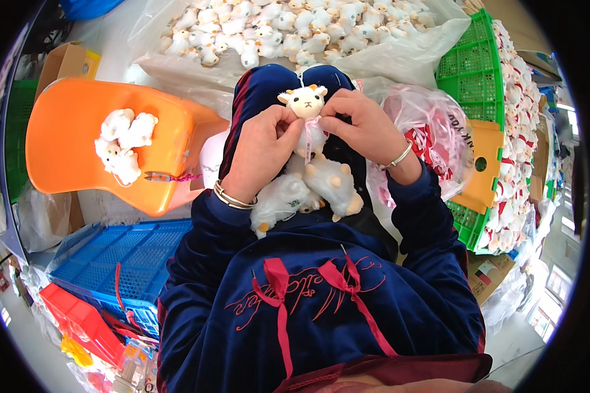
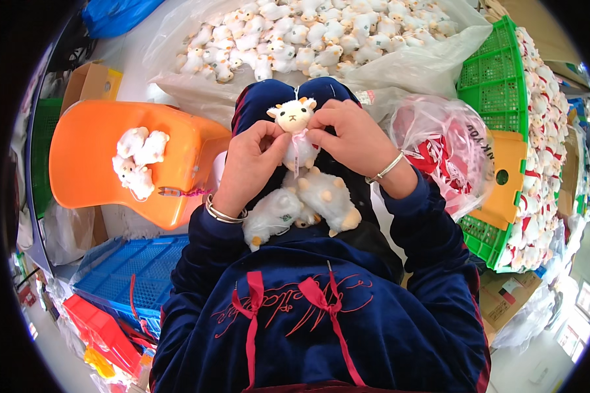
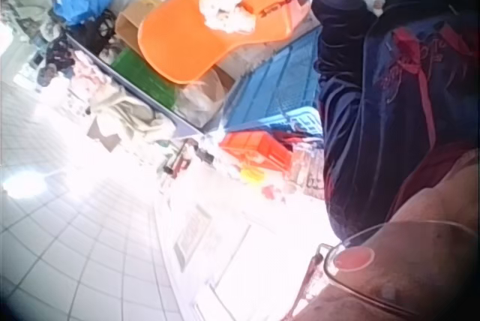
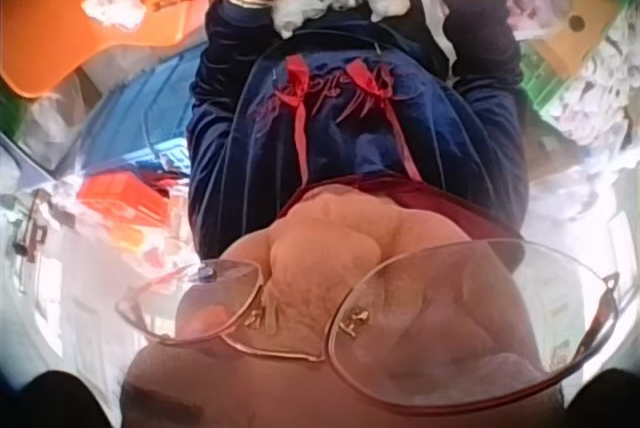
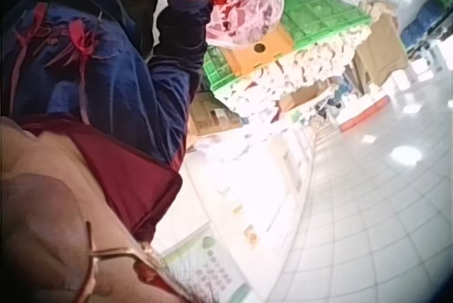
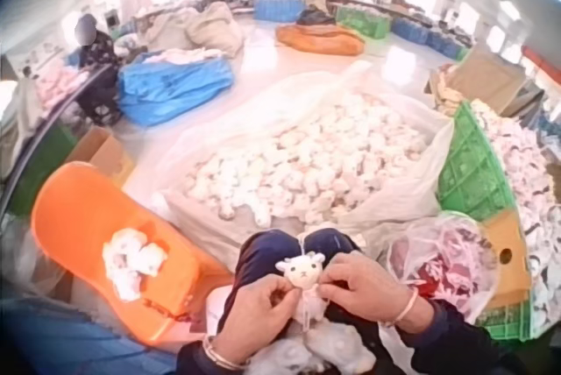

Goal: The person ties white ribbons around the necks of small white plush toys. They handle each toy one at a time, loop the ribbon, and tie a knot while seated with a pile of similar toys nearby.

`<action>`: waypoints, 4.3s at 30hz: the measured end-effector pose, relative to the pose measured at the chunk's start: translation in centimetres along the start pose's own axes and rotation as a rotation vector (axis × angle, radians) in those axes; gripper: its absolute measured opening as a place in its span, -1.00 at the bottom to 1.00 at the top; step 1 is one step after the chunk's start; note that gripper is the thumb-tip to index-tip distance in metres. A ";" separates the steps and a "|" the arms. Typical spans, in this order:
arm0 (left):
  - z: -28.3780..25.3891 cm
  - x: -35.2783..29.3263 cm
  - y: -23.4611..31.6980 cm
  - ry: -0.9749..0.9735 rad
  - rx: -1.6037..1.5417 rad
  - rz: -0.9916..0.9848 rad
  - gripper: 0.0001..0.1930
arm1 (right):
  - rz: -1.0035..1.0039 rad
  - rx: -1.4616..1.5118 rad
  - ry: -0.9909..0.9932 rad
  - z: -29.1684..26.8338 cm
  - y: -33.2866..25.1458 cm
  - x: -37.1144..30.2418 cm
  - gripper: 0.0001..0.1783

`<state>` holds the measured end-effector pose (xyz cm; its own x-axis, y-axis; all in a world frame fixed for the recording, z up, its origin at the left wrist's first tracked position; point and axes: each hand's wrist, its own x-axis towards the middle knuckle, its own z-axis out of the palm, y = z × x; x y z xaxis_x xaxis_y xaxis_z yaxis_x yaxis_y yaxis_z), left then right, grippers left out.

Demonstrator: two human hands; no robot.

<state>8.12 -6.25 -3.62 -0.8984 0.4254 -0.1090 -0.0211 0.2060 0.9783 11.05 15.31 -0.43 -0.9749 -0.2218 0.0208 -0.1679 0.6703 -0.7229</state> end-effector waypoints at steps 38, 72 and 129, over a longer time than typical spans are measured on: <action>-3.0 1.0 0.3 -0.284 -0.022 -0.206 -0.82 | 0.513 0.706 -0.039 1.2 -1.9 -1.5 -0.82; -0.4 -2.2 -0.3 0.002 -0.369 -0.210 -0.83 | 0.418 0.606 0.141 4.4 -2.7 -2.9 -0.86; -0.8 0.0 -1.7 -0.142 -0.270 -0.077 -0.64 | 0.177 0.378 0.246 4.0 -0.7 -1.2 -0.44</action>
<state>7.80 -7.30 -5.10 -0.8196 0.5405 -0.1898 -0.2200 0.0088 0.9755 12.91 12.25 -2.72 -0.9970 0.0775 0.0043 0.0246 0.3682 -0.9294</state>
